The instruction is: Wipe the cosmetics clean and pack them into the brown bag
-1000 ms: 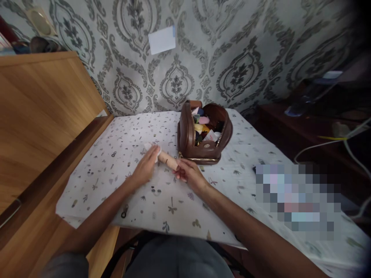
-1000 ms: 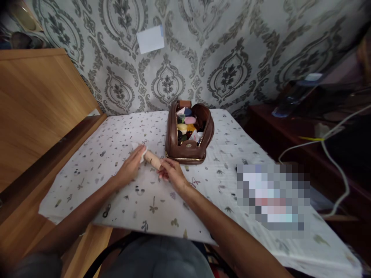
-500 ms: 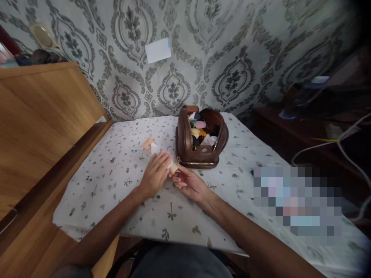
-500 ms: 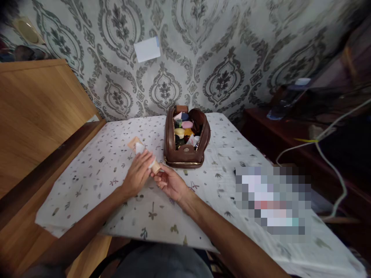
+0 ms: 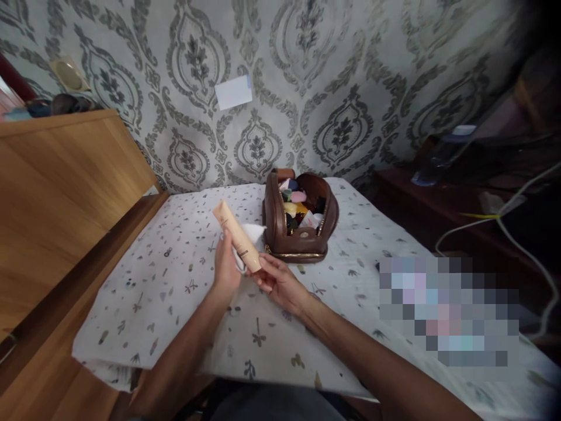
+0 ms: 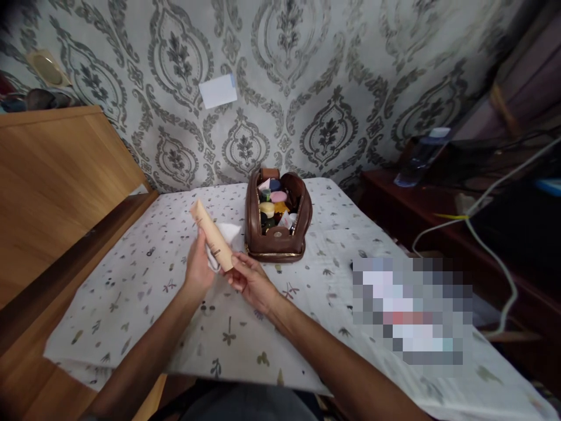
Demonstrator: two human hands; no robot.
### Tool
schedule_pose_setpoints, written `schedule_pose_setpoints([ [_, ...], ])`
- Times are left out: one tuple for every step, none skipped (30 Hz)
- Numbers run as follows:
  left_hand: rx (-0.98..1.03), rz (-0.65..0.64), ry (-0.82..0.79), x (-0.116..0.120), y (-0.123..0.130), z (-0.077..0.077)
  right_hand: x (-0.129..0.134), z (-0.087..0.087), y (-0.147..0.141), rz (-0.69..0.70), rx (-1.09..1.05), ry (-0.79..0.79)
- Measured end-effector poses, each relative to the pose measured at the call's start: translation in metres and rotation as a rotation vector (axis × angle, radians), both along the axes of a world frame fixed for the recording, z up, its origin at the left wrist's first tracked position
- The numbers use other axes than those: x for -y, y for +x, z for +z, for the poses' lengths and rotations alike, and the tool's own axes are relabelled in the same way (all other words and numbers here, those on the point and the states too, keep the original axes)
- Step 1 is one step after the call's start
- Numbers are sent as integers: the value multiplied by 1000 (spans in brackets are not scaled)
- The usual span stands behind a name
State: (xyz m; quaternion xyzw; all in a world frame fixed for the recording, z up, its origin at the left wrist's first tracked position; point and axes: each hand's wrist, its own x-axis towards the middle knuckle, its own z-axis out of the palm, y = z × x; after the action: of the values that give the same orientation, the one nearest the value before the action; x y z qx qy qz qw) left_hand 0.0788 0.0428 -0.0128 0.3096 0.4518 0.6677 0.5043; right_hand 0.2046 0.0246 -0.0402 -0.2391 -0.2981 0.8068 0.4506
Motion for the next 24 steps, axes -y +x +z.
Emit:
schedule_pose_setpoints([
  [-28,-31,4,10,8,-2,0,1,0,-17,24,35],
  [-42,-63,19,19,15,-3,0,2,1,-35,55,82],
  [-44,-84,27,25,20,-3,0,2,1,-57,97,141],
  [-39,-86,38,29,23,-3,0,3,1,-87,151,211],
  [-25,-69,47,30,24,-1,0,2,1,-127,224,289],
  [-12,-37,56,29,23,2,1,2,2,-175,316,373],
  [-6,3,71,24,20,6,2,1,2,-230,425,458],
  [-5,52,91,18,15,12,4,-1,2,-290,541,541],
  [-4,103,116,12,9,18,5,-2,2,-345,649,617],
  [-4,149,140,5,3,25,7,-4,2,-388,739,682],
  [-4,185,158,-1,-3,31,8,-5,2,-418,802,733],
  [-2,212,172,-6,-8,37,9,-6,2,-438,834,767],
  [5,230,180,-9,-12,42,9,-6,2,-448,837,783],
  [13,237,182,-11,-15,46,10,-6,1,-446,817,778],
  [23,236,176,-13,-16,48,11,-5,0,-427,777,755],
  [36,234,165,-14,-16,50,11,-3,0,-379,721,714],
  [53,231,150,-14,-16,50,12,-1,-1,-298,649,659],
  [69,227,131,-15,-15,49,12,1,-1,-193,562,591],
  [82,218,110,-17,-15,48,13,2,-1,-84,468,516],
  [88,203,87,-19,-14,47,13,4,-1,11,373,440],
  [91,193,65,-21,-14,45,13,5,-2,79,288,368],
  [92,190,46,-23,-13,44,12,6,-1,112,215,304],
  [92,192,33,-26,-13,42,12,6,-1,117,162,251],
  [92,199,23,-28,-13,41,11,7,-1,107,128,210],
])
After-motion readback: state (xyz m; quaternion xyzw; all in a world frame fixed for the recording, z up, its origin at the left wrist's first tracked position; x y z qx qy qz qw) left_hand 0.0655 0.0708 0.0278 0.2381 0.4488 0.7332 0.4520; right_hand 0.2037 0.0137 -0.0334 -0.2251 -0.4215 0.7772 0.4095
